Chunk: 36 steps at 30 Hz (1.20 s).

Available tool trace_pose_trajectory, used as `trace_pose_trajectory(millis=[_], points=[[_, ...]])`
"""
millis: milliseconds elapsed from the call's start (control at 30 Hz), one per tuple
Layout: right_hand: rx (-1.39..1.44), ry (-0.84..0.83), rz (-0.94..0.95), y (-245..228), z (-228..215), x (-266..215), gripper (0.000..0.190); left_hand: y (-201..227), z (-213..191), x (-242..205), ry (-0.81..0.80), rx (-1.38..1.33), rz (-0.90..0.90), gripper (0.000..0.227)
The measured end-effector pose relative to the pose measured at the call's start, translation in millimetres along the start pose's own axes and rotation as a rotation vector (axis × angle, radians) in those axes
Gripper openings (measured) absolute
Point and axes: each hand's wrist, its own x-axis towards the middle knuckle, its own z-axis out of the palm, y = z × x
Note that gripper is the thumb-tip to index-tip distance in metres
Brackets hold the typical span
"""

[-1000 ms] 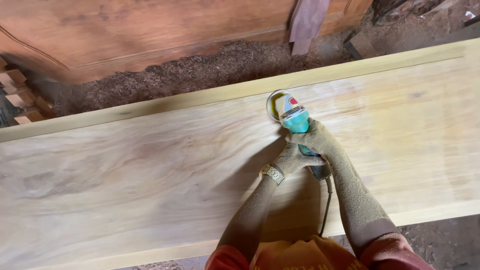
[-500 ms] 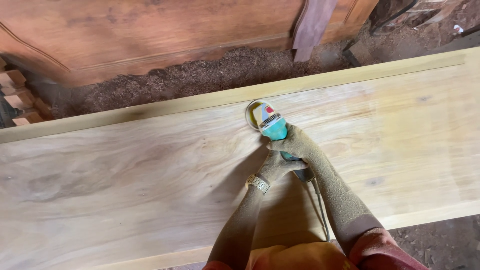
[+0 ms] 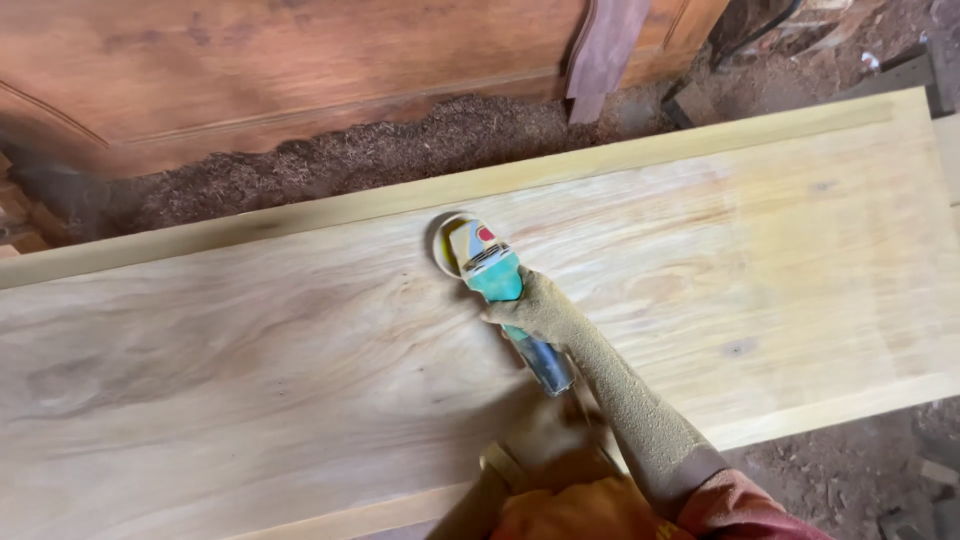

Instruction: Sanding a large wooden board using a power sander.

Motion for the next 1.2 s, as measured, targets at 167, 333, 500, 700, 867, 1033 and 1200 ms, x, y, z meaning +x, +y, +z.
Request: trace_pose_trajectory(millis=[167, 333, 500, 700, 867, 1033, 1200], points=[[-0.036, -0.014, -0.06, -56.0, -12.2, -4.8, 0.063, -74.4, -4.6, -36.6, -0.153, 0.213, -0.148, 0.048], [0.145, -0.017, -0.11, -76.6, -23.0, -9.7, 0.049, -76.5, -38.7, -63.2, -0.051, 0.215, -0.095, 0.036], [0.24, 0.047, -0.111, -64.8, -27.0, -15.4, 0.042, -65.4, -18.9, -65.5, 0.045, 0.203, -0.217, 0.021], [0.338, 0.043, -0.183, -65.5, -48.9, -33.2, 0.039, -63.3, -0.5, -65.9, 0.181, 0.314, -0.086, 0.02], [0.36, -0.078, -0.245, -66.9, -84.6, -38.9, 0.039, -72.9, 32.8, -71.2, 0.385, 0.337, -0.048, 0.02], [0.163, 0.027, -0.369, -114.8, -155.7, -58.5, 0.046, -61.9, 36.0, -132.3, 0.574, 0.114, -0.169, 0.02], [0.154, 0.152, -0.494, -151.6, -215.4, -63.2, 0.046, -183.2, -55.5, -347.8, 1.016, 1.11, -0.451, 0.038]])
